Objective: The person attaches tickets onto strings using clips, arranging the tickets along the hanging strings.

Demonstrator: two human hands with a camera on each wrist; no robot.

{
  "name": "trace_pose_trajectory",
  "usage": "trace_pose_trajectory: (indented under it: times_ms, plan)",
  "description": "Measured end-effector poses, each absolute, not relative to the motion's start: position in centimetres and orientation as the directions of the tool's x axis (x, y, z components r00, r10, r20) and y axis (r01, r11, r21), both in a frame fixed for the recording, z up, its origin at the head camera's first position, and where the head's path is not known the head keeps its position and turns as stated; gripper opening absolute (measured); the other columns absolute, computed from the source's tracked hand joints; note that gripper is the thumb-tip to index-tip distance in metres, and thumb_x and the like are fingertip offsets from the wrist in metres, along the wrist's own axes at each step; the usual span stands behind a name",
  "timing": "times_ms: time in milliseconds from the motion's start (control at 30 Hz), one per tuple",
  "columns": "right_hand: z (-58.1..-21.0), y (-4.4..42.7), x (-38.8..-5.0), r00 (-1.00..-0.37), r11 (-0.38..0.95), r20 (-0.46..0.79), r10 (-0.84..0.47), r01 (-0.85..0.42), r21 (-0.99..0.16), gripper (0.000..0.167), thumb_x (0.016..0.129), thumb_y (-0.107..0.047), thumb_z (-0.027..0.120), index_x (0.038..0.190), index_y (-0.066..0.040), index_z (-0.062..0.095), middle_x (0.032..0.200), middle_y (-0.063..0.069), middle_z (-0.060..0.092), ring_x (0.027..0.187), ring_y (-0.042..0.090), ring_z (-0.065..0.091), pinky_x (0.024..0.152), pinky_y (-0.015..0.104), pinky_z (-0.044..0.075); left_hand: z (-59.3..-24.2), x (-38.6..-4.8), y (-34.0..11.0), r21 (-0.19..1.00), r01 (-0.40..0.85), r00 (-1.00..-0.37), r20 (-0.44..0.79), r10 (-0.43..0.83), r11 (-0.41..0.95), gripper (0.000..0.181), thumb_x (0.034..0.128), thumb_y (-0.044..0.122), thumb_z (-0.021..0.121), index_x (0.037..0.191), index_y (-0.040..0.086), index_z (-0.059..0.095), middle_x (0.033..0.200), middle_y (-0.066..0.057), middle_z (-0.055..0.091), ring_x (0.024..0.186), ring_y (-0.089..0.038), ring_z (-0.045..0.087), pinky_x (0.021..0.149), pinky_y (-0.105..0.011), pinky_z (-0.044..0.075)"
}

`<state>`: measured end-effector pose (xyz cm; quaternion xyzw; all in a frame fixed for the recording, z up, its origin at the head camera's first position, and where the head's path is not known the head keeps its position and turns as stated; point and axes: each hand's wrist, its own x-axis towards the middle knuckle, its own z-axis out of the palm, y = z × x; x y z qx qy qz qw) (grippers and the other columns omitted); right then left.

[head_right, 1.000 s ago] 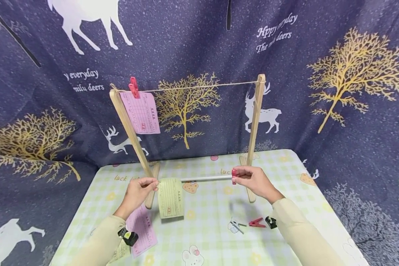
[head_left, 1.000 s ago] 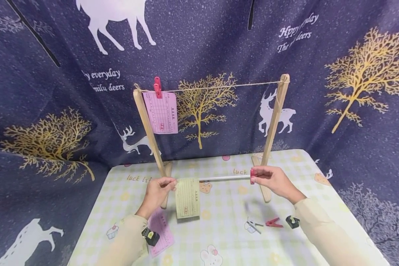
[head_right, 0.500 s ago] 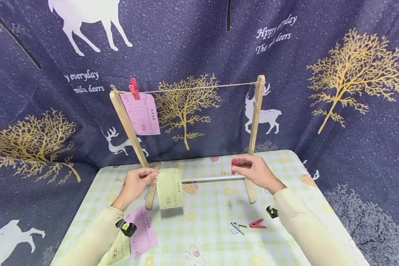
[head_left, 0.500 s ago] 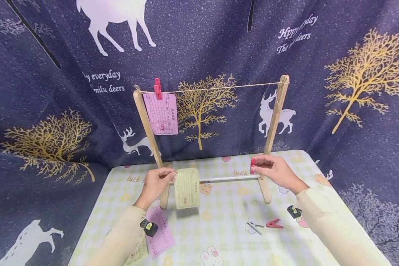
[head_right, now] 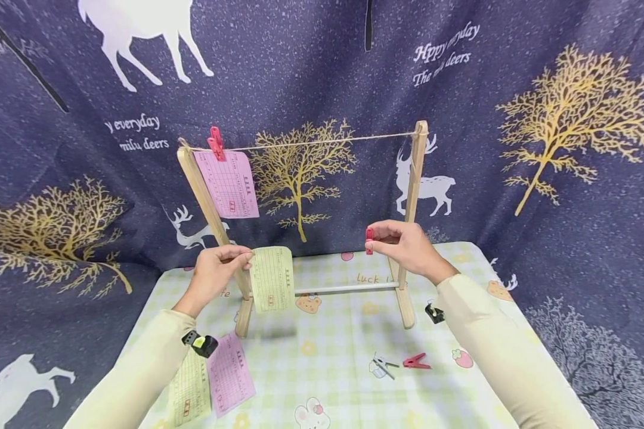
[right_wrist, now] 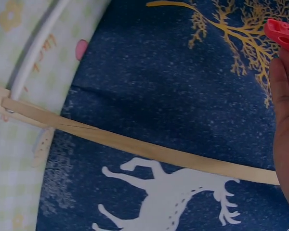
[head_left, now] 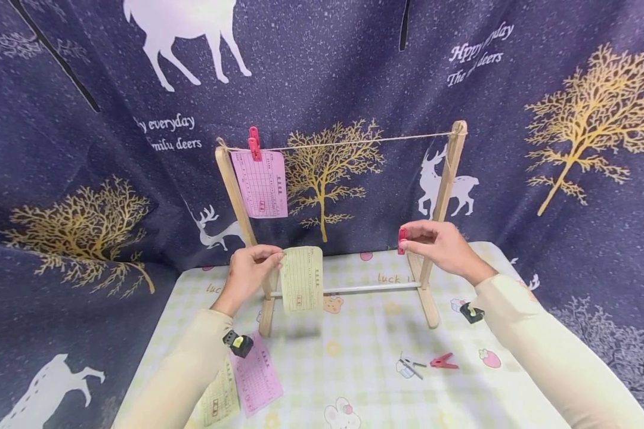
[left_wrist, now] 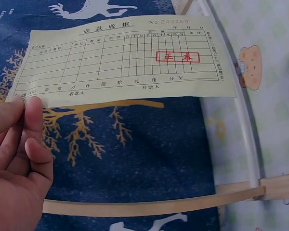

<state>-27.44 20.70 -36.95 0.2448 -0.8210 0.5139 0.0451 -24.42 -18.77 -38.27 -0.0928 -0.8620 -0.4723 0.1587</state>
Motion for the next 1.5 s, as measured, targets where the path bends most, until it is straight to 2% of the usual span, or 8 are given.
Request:
trace_pose_trajectory:
  times_ms: [367,567,867,900,1000,1133,1267,1500]
  plan:
    - [-33.5,19.6,-28.3,-0.833,0.354,0.399,-0.384,-0.532,-0.77,0.024,0.092,-0.005,0.072,0.114,0.005,0.069,0.095,0.015,0.074,0.085,0.011,0.072,0.076,0.017,0.054,-35.1,-25.6,-18.1,0.758,0.359,-0.916,0.398,0.05,0.545,0.012,0.0924,0.01,0.073,0.1,0.001,0.076,0.084,-0.011,0.076,0.078,-0.03,0.073,0.065,-0.015,0.049]
    - [-30.5,18.4,-28.7,-0.817,0.353,0.418,-0.398,-0.557,-0.752,0.027,0.092,-0.008,0.073,0.116,0.004,0.068,0.098,0.015,0.074,0.087,0.005,0.07,0.079,0.016,0.052,-32.7,-26.3,-17.7,0.739,0.394,-0.898,0.436,0.058,0.546,0.012,0.0928,0.009,0.072,0.1,0.0,0.076,0.084,-0.012,0.075,0.077,-0.028,0.073,0.068,-0.014,0.049]
    - [-27.2,17.0,-28.9,-0.8,0.362,0.467,-0.376,-0.591,-0.721,0.026,0.092,-0.008,0.074,0.116,0.001,0.07,0.097,0.012,0.075,0.085,0.006,0.071,0.077,0.016,0.051,-30.5,-27.2,-17.1,0.731,0.391,-0.887,0.461,0.017,0.559,0.014,0.0927,0.013,0.073,0.1,0.002,0.077,0.082,-0.011,0.075,0.076,-0.023,0.072,0.055,-0.018,0.038]
    - [-26.9,16.9,-28.9,-0.802,0.361,0.467,-0.371,-0.588,-0.724,0.027,0.092,-0.009,0.074,0.116,0.001,0.07,0.097,0.011,0.076,0.086,0.005,0.071,0.077,0.016,0.051,-30.3,-27.4,-17.0,0.732,0.393,-0.886,0.463,0.016,0.556,0.014,0.0929,0.013,0.073,0.101,0.002,0.077,0.083,-0.011,0.076,0.076,-0.022,0.072,0.055,-0.018,0.038]
    - [-26.0,16.3,-29.1,-0.796,0.349,0.482,-0.366,-0.598,-0.721,0.028,0.091,-0.009,0.074,0.116,0.003,0.069,0.098,0.011,0.075,0.086,0.004,0.071,0.077,0.016,0.052,-29.5,-27.8,-16.8,0.758,0.409,-0.886,0.462,0.023,0.509,0.015,0.0936,0.011,0.072,0.102,-0.001,0.076,0.087,-0.014,0.075,0.075,-0.019,0.072,0.061,-0.016,0.048]
    - [-24.9,15.5,-29.5,-0.778,0.325,0.511,-0.365,-0.621,-0.713,0.028,0.091,-0.008,0.075,0.115,0.004,0.069,0.099,0.011,0.075,0.086,0.004,0.071,0.078,0.017,0.053,-28.0,-28.5,-16.4,0.771,0.452,-0.872,0.487,0.04,0.448,0.015,0.0935,0.007,0.071,0.102,-0.005,0.075,0.09,-0.019,0.074,0.072,-0.017,0.072,0.066,-0.022,0.056]
    - [-23.5,14.5,-29.9,-0.762,0.29,0.539,-0.359,-0.64,-0.711,0.028,0.09,-0.007,0.075,0.114,0.005,0.07,0.1,0.011,0.075,0.087,0.004,0.071,0.081,0.018,0.053,-26.7,-29.1,-16.1,0.754,0.493,-0.847,0.529,0.043,0.434,0.014,0.0929,0.005,0.071,0.101,-0.006,0.075,0.089,-0.022,0.074,0.071,-0.02,0.071,0.063,-0.018,0.053]
    - [-21.5,13.1,-30.4,-0.757,0.251,0.557,-0.341,-0.645,-0.722,0.028,0.089,-0.005,0.076,0.114,0.005,0.069,0.101,0.01,0.075,0.088,0.006,0.071,0.082,0.021,0.055,-25.8,-29.7,-15.7,0.745,0.53,-0.824,0.566,0.036,0.405,0.015,0.0939,0.004,0.069,0.103,-0.008,0.073,0.088,-0.025,0.072,0.064,-0.005,0.065,0.059,-0.014,0.048]
